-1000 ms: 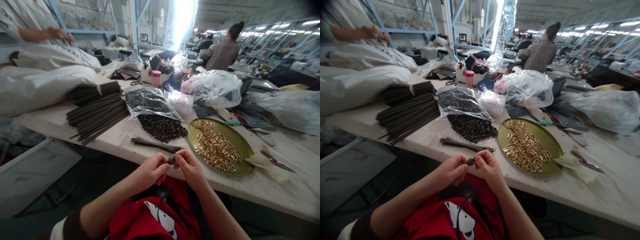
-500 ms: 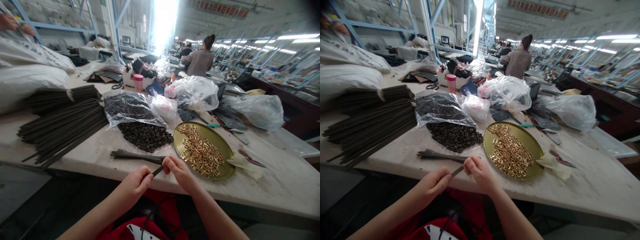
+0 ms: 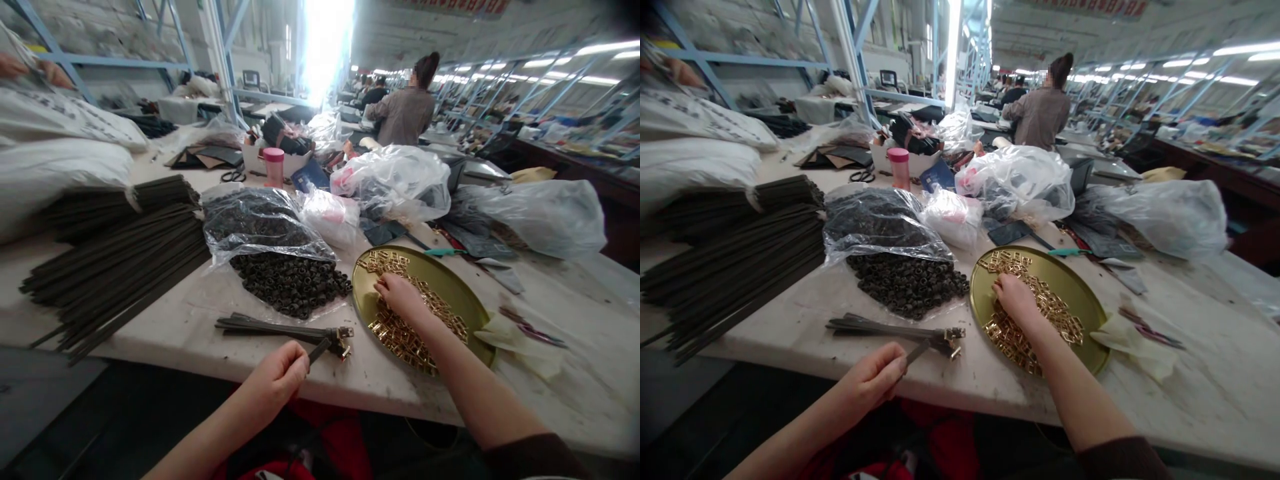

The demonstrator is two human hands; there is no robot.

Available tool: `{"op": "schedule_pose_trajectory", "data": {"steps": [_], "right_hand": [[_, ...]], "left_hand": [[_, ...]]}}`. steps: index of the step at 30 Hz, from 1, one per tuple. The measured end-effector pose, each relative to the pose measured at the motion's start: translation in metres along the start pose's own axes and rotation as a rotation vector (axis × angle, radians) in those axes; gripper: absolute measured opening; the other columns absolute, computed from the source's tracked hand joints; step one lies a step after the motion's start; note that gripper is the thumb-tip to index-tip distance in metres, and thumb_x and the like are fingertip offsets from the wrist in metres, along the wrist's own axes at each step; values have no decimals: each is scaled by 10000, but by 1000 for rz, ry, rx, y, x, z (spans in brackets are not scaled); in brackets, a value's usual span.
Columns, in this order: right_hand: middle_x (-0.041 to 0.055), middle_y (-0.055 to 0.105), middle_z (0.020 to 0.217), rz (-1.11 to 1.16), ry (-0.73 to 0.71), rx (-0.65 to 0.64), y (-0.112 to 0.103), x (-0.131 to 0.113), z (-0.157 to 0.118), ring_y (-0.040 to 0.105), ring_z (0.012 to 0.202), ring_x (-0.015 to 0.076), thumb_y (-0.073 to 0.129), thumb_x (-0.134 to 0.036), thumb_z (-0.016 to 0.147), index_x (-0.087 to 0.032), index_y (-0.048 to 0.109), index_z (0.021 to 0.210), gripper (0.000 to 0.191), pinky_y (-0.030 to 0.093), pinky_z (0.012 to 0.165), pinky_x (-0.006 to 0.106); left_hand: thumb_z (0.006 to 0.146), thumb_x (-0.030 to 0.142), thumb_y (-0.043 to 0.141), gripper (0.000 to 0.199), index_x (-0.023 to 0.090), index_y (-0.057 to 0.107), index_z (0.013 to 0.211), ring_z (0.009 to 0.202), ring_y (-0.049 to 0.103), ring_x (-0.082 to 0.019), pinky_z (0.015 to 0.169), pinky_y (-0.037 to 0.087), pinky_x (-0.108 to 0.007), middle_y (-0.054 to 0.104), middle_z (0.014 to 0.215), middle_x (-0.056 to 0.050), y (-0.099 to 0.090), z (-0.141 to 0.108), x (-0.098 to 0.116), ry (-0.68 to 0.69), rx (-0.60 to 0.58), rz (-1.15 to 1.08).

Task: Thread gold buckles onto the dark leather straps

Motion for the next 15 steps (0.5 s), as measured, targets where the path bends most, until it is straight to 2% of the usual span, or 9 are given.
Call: {"op": "schedule_pose_trajectory", "data": {"steps": [3,4,6,8,11,15], "right_hand": [[19,535,693,208,-69,6,-9,-37,-40,498,679,159,480,-387,801,-195,526,675,235,352,622,264],[-5,500,633,426,-72,-30,-8,-52,-57,467,610,141,488,-418,797,-195,526,680,255,343,577,254],[-44,424,535,867,-27,-186,1,-84,-95,393,507,113,497,-468,793,-198,529,693,289,314,516,243],[-53,425,523,1174,-4,-277,9,-116,-131,377,496,97,533,-451,786,-196,523,688,274,312,520,236],[-49,468,553,1418,37,-323,19,-147,-169,397,517,89,578,-401,775,-193,540,718,219,325,540,228],[-52,487,561,1606,132,-352,29,-161,-190,391,500,74,627,-347,736,-189,556,723,174,321,512,205]], "left_hand": [[837,363,385,256,167,453,686,464,331,-77,442,255,-194,424,538,45,-4,-9,13,62,67,12],[838,363,384,255,161,479,716,474,337,-78,453,266,-195,436,556,40,-5,-13,19,84,95,10],[833,370,401,254,150,516,780,507,360,-82,488,297,-199,453,592,34,-6,-22,31,126,154,1],[813,386,448,254,146,529,797,548,386,-87,528,325,-201,454,610,35,-6,-31,38,159,201,-9],[783,381,513,237,145,530,796,586,416,-88,562,347,-199,467,631,39,-3,-45,38,169,228,-24],[791,351,510,207,145,525,806,633,473,-98,612,385,-208,535,693,21,1,-60,29,175,240,-41]]}}
Point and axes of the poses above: each hand's wrist, its own z-axis towards the middle knuckle, its own y-axis out of the palm, x = y × z, the point moved 6 cm from there along z, towards the middle knuckle
